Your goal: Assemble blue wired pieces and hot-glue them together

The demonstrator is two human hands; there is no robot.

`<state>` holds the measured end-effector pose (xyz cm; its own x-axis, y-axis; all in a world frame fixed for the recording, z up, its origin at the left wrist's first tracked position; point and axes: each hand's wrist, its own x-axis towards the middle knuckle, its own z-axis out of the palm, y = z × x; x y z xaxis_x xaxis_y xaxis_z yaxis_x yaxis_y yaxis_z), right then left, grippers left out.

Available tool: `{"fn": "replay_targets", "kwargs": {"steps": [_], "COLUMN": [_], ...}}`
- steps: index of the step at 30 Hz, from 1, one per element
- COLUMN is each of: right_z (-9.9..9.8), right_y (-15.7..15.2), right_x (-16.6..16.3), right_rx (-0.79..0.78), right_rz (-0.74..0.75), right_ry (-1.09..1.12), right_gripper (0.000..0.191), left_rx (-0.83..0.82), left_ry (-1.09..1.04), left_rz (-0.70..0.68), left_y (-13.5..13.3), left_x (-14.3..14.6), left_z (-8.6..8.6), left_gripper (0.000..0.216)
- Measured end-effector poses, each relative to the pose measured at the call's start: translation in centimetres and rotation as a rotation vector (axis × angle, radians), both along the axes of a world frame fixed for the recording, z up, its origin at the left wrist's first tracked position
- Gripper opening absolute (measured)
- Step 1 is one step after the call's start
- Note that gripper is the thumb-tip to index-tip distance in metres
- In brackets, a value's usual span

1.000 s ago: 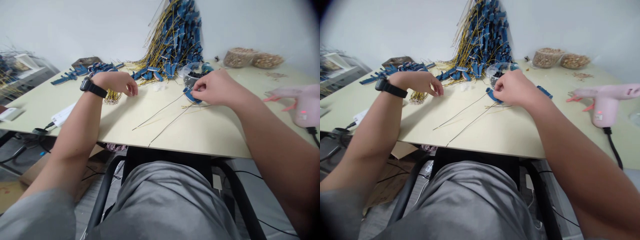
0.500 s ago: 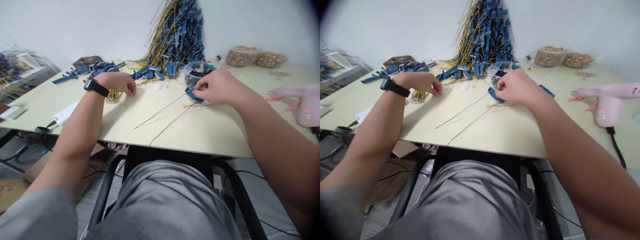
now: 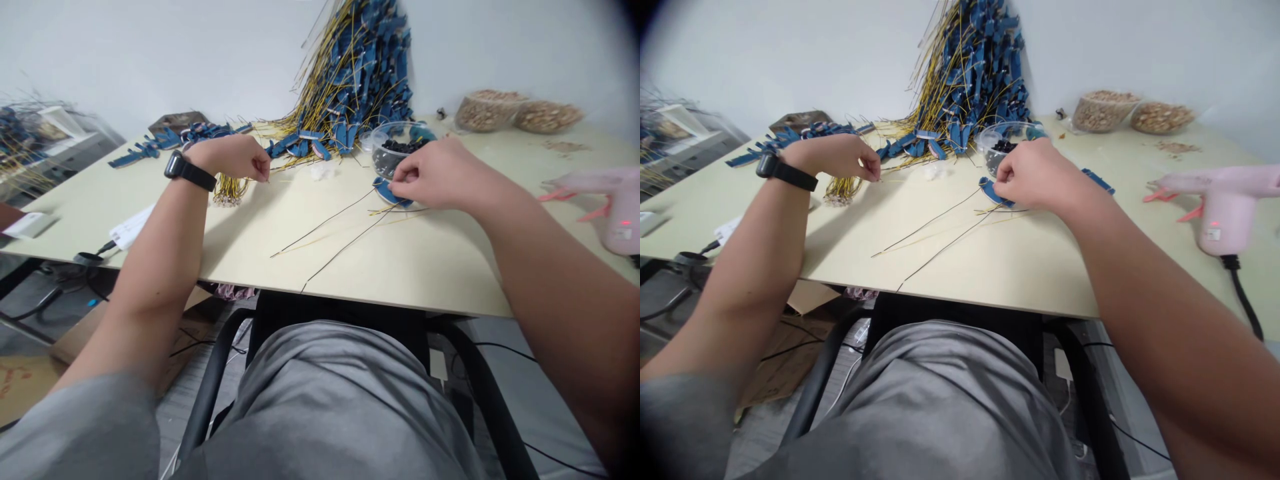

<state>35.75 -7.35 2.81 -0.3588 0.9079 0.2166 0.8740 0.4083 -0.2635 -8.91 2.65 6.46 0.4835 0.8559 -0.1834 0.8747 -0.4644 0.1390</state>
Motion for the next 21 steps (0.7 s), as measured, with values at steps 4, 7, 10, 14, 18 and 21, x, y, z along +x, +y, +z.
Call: {"fn": "replay_targets", "kwargs": {"steps": [4,7,10,14,18,21], "right_z": [0.0,0.2,0.2,-0.2,-0.2,0.3], "right_y": [-0.2,-0.5,-0.5,-0.1,0.0,-0.5], "right_x": [-0.2,-0.4,-0.4,-0.1,-0.1,-0.6], "right_rx": [-0.004,-0.026,-0.032,-0.009,-0.015,-0.031], "right_rz": [-0.009,-0.043,-0.038,0.001,-0.004,-0.022], "right_ry": [0.01,-0.011,-0.035,-0.009,-0.001,-0.042], "right_gripper": [0.043,0.041,0.036,0.035,0.037,0.032], "left_rx": [-0.045,-0.046,-0.058,-0.083,-0.07,-0.063], "left_ry": [0.0,-0.035,-0.043,-0.03,-0.029,-0.035], "left_rz": [-0.006,-0.005,-0.029,-0.104,-0.149,-0.137], "left_y": [-0.3,-0.3,0.3,1.1,1.4,1.4], "left_x": [0.2,0.0,-0.2,-0.3,-0.5,-0.7], "left_z": [0.6,0.6,0.0,-0.8,-0.9,-0.9], "left_gripper": [0.086,0.083,0.067,0.043,0.033,0.033]}}
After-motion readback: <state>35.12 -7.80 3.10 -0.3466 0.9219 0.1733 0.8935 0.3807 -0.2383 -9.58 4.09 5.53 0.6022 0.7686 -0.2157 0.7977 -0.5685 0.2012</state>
